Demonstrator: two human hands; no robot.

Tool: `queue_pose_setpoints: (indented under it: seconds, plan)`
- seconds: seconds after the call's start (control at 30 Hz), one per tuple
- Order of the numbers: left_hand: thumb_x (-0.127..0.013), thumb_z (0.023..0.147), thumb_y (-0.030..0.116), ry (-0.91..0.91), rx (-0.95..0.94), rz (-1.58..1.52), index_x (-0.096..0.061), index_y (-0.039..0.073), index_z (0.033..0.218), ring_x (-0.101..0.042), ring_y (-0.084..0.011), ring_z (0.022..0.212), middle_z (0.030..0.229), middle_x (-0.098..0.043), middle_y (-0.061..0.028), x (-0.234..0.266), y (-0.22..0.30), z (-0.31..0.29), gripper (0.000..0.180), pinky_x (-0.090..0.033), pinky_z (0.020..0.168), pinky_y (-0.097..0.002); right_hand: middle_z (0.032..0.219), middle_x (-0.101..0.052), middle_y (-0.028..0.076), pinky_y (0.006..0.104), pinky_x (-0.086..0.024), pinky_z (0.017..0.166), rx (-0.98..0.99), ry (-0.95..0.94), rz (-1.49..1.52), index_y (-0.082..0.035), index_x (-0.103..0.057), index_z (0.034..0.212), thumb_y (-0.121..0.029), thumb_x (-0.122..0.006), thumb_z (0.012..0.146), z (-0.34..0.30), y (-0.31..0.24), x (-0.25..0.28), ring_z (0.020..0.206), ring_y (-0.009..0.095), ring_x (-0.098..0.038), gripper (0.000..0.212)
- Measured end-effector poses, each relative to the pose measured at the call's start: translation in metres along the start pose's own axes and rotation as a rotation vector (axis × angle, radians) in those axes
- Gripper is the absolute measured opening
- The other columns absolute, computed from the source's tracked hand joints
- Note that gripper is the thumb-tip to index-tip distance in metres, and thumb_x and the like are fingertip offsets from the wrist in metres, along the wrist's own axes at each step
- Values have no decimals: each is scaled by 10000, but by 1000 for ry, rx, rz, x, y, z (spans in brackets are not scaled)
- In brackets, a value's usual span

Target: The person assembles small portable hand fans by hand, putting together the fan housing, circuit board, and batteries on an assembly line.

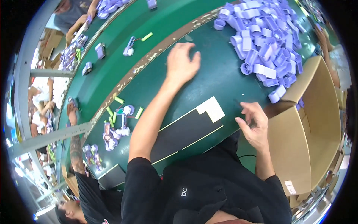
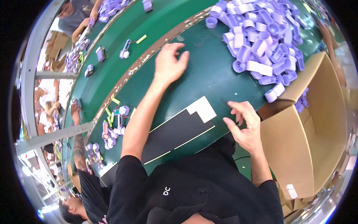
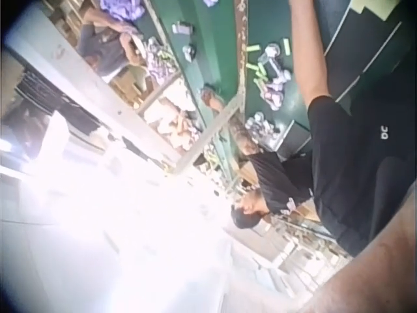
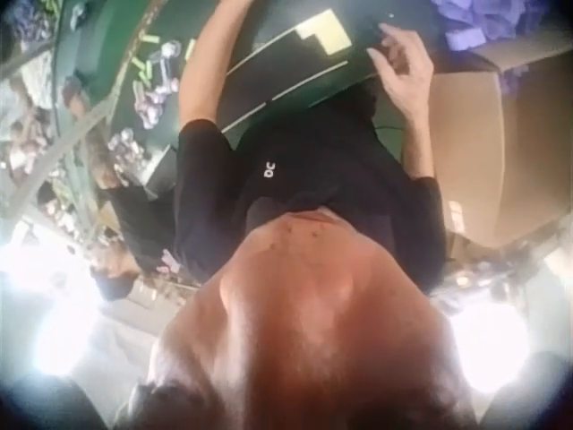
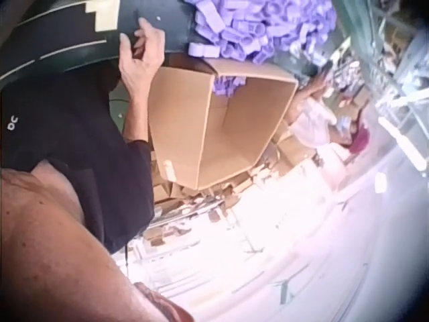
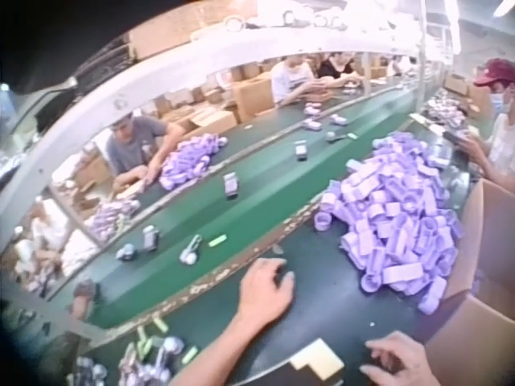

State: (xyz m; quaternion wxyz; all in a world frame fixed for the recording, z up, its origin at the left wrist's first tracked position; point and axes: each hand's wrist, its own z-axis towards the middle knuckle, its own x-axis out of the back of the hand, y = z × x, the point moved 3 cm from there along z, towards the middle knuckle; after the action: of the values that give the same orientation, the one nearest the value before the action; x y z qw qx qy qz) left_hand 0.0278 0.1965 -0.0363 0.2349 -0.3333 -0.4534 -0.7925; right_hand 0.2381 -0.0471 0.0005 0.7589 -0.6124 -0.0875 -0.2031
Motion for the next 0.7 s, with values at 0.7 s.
queue_pose_setpoints:
  seconds: [0.7]
  plan:
    - [-765,904,166,305,637,271,-738,13,1156,-613,-379,1268,1297,-647,-214,244,-88,-268,296,-516,1007,-459,999,-729,70,313,-527,681,383,-562,4,-134,-417,1605,-8,-811,829,108,-68,-186,752,193,-634,880]
